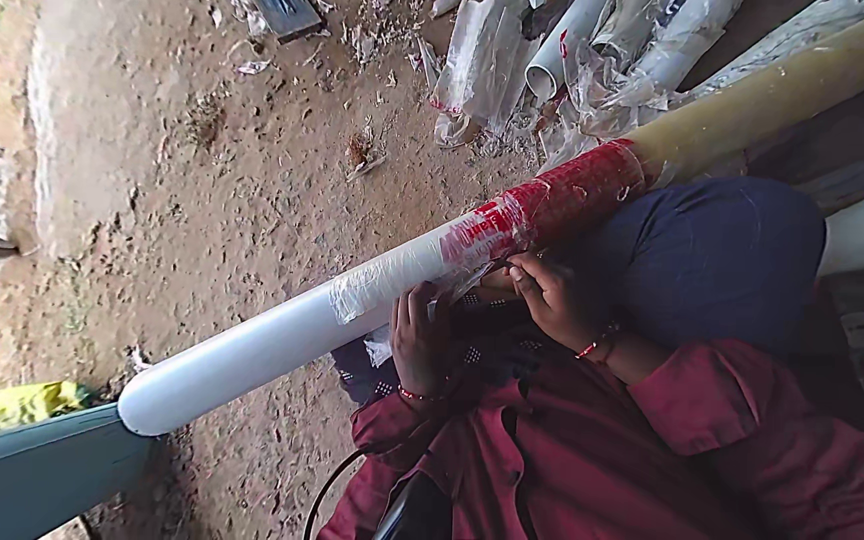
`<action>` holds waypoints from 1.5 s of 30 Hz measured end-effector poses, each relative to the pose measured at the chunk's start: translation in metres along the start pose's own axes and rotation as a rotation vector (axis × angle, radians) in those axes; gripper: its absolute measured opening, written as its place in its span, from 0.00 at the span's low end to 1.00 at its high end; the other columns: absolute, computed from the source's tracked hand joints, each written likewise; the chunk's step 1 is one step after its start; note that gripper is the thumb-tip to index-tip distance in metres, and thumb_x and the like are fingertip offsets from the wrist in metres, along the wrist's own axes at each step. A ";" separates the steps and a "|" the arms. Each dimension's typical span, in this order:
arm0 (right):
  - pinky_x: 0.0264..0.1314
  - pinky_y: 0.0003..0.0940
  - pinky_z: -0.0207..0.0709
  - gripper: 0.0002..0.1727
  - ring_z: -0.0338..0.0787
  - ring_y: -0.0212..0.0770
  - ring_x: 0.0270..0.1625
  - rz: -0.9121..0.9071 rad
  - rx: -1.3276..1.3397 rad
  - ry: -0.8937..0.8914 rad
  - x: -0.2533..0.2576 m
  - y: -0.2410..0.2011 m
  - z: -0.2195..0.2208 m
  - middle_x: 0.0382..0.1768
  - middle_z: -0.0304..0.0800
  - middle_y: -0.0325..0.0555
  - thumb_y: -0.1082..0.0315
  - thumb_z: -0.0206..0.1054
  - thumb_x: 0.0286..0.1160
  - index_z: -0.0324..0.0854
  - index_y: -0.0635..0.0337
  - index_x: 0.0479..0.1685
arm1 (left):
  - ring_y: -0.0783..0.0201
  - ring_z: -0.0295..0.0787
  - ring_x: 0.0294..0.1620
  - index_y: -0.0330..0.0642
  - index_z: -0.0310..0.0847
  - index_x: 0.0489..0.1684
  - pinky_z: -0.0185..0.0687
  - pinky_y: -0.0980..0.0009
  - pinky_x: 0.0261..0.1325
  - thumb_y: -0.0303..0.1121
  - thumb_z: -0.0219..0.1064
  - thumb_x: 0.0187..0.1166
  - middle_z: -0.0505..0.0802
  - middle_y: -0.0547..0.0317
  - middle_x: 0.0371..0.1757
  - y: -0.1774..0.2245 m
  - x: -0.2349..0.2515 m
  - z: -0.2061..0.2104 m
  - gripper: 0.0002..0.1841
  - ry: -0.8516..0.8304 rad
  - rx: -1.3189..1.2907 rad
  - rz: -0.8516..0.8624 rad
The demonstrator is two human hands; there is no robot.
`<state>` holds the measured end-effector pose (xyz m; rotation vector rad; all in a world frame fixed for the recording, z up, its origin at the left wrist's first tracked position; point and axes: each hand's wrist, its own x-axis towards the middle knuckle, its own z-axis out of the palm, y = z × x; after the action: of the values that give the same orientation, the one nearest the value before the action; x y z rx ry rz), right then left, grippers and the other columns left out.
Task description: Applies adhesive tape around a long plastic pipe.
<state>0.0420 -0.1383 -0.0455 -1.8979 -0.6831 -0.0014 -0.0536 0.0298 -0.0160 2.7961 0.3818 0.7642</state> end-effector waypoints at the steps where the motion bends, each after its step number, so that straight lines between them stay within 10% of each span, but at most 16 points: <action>1: 0.33 0.36 0.82 0.16 0.88 0.42 0.29 -0.004 -0.013 -0.011 -0.001 -0.001 0.001 0.28 0.89 0.50 0.69 0.56 0.83 0.88 0.70 0.48 | 0.43 0.94 0.42 0.27 0.89 0.39 0.88 0.55 0.49 0.32 0.71 0.77 0.94 0.38 0.38 0.004 0.002 -0.003 0.12 -0.034 0.021 -0.026; 9: 0.35 0.35 0.83 0.15 0.90 0.43 0.29 -0.026 -0.049 0.006 -0.003 -0.003 0.001 0.28 0.91 0.52 0.70 0.57 0.82 0.89 0.71 0.47 | 0.39 0.94 0.42 0.28 0.91 0.34 0.87 0.48 0.50 0.29 0.68 0.79 0.93 0.38 0.35 0.022 0.015 -0.010 0.11 -0.207 0.042 -0.053; 13: 0.43 0.38 0.86 0.15 0.94 0.49 0.37 -0.196 -0.214 0.028 0.002 -0.007 0.000 0.34 0.94 0.52 0.70 0.58 0.79 0.90 0.68 0.45 | 0.43 0.93 0.39 0.28 0.92 0.34 0.87 0.56 0.49 0.26 0.68 0.73 0.93 0.39 0.33 0.013 0.003 0.003 0.08 -0.049 -0.037 -0.014; 20: 0.28 0.41 0.78 0.06 0.89 0.52 0.27 -0.512 -0.518 -0.170 0.027 -0.024 0.009 0.24 0.87 0.52 0.76 0.66 0.67 0.89 0.65 0.32 | 0.54 0.89 0.31 0.35 0.93 0.26 0.82 0.69 0.42 0.29 0.74 0.65 0.91 0.48 0.24 0.002 -0.012 0.025 0.06 0.230 -0.061 -0.012; 45: 0.19 0.38 0.68 0.05 0.84 0.51 0.19 -0.682 -0.768 -0.259 0.035 -0.031 0.007 0.16 0.80 0.53 0.80 0.65 0.65 0.86 0.69 0.28 | 0.58 0.87 0.29 0.37 0.92 0.23 0.81 0.72 0.41 0.27 0.72 0.67 0.91 0.52 0.23 -0.008 -0.026 0.037 0.05 0.301 -0.142 0.077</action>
<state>0.0544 -0.1080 -0.0113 -2.2894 -1.6585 -0.5233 -0.0575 0.0243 -0.0610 2.5798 0.2576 1.1860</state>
